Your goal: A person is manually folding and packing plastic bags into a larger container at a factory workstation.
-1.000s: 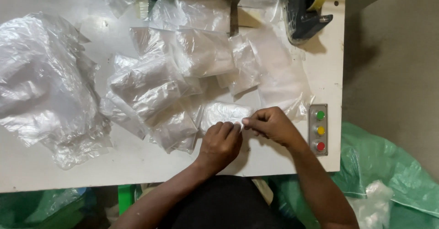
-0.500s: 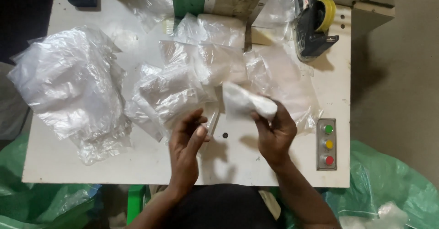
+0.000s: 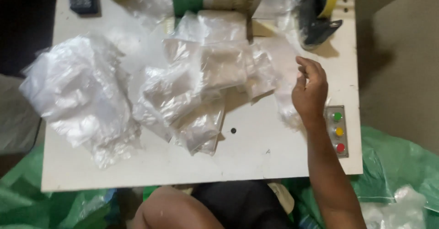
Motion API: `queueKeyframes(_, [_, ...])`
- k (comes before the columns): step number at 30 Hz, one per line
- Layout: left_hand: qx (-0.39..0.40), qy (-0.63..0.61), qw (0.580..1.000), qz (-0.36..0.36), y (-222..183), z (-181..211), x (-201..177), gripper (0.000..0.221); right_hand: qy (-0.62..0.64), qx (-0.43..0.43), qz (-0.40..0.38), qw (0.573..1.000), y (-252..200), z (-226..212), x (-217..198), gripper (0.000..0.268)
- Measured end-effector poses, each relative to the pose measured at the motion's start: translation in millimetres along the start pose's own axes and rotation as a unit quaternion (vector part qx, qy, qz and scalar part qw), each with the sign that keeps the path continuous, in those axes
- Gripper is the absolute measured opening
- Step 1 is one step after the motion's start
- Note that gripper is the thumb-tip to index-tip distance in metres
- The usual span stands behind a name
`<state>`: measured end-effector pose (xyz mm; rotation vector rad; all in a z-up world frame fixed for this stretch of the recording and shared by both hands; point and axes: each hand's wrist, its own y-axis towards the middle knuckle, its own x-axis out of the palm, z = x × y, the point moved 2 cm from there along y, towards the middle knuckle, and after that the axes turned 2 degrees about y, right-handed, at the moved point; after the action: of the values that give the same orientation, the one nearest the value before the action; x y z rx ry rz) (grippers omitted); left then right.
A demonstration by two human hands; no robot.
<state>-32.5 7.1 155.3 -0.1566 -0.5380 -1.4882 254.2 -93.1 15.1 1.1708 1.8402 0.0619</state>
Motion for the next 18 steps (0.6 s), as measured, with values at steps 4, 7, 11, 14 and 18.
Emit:
queueKeyframes(4, [-0.071,-0.046,0.990,-0.109,16,-8,16,0.062,-0.176,0.292,-0.107,0.934,-8,87,-45,0.082])
queueKeyframes(7, [-0.124,-0.074,0.971,-0.190,24,-14,25,0.061,-0.173,0.310,-0.170,0.919,-6,89,-33,0.094])
queueKeyframes(11, [-0.164,0.124,0.973,0.109,25,-115,-24,0.038,-0.141,0.288,-0.144,0.936,-6,80,-29,0.076])
queueKeyframes(14, [-0.261,0.087,0.931,0.239,24,-144,-54,0.045,-0.019,0.351,-0.130,0.927,12,61,-25,0.087])
queueKeyframes(18, [-0.289,0.067,0.911,0.286,25,-153,-60,0.058,-0.106,0.308,-0.194,0.925,18,49,-8,0.093])
